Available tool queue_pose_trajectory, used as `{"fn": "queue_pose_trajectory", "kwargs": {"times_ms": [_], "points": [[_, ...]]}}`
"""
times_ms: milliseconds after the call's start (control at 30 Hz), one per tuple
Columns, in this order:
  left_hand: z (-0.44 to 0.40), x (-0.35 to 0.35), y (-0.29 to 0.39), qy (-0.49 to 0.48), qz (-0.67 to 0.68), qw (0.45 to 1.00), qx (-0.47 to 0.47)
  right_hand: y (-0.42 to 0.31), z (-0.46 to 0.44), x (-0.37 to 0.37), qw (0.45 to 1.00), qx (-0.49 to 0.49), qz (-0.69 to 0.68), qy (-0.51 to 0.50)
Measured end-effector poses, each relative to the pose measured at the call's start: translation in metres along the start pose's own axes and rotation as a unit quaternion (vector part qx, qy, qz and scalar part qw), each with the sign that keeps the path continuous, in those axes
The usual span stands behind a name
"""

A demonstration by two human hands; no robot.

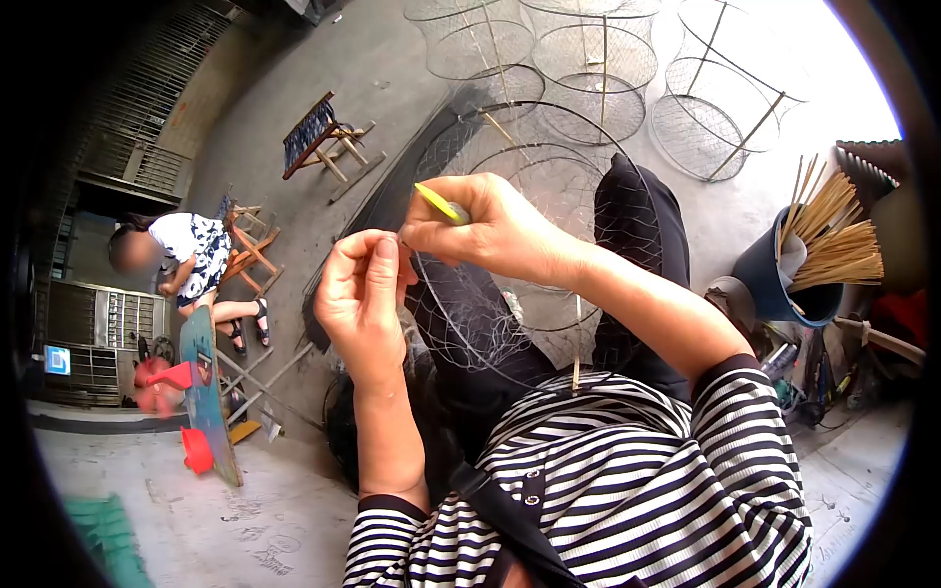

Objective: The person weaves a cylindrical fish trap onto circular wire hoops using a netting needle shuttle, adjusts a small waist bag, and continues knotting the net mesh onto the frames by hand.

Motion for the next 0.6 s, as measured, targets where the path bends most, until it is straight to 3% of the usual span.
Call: {"fn": "queue_pose_trajectory", "kwargs": {"times_ms": [200,300,367,467,533,600], "points": [[-0.006,-0.009,0.009,0.013,0.004,1.0,0.005,0.0,-0.004,0.001,1.0,-0.016,-0.002,0.0],[-0.007,-0.014,0.01,0.006,0.088,0.996,-0.013,-0.005,-0.003,-0.002,0.999,-0.033,0.039,0.001],[-0.009,-0.021,0.009,-0.074,0.193,0.978,-0.026,-0.005,-0.003,-0.007,0.996,-0.058,0.071,-0.007],[-0.007,-0.023,0.01,-0.13,0.457,0.874,-0.102,-0.012,0.004,-0.021,0.971,-0.147,0.187,0.028],[-0.008,-0.04,0.018,-0.12,0.447,0.885,-0.041,-0.024,0.01,-0.044,0.944,-0.17,0.282,0.028],[-0.009,-0.055,0.02,-0.08,0.402,0.912,0.015,-0.022,0.023,-0.065,0.945,-0.116,0.299,-0.069]]}}
Point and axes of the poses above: each hand's wrist, its own z-axis away from the middle knuckle, its own x-axis out of the palm, y = z × x, the point moved 2 cm from there along -z, towards the middle knuckle, and after that the axes turned 5 degrees about -y, right-handed, at the moved point
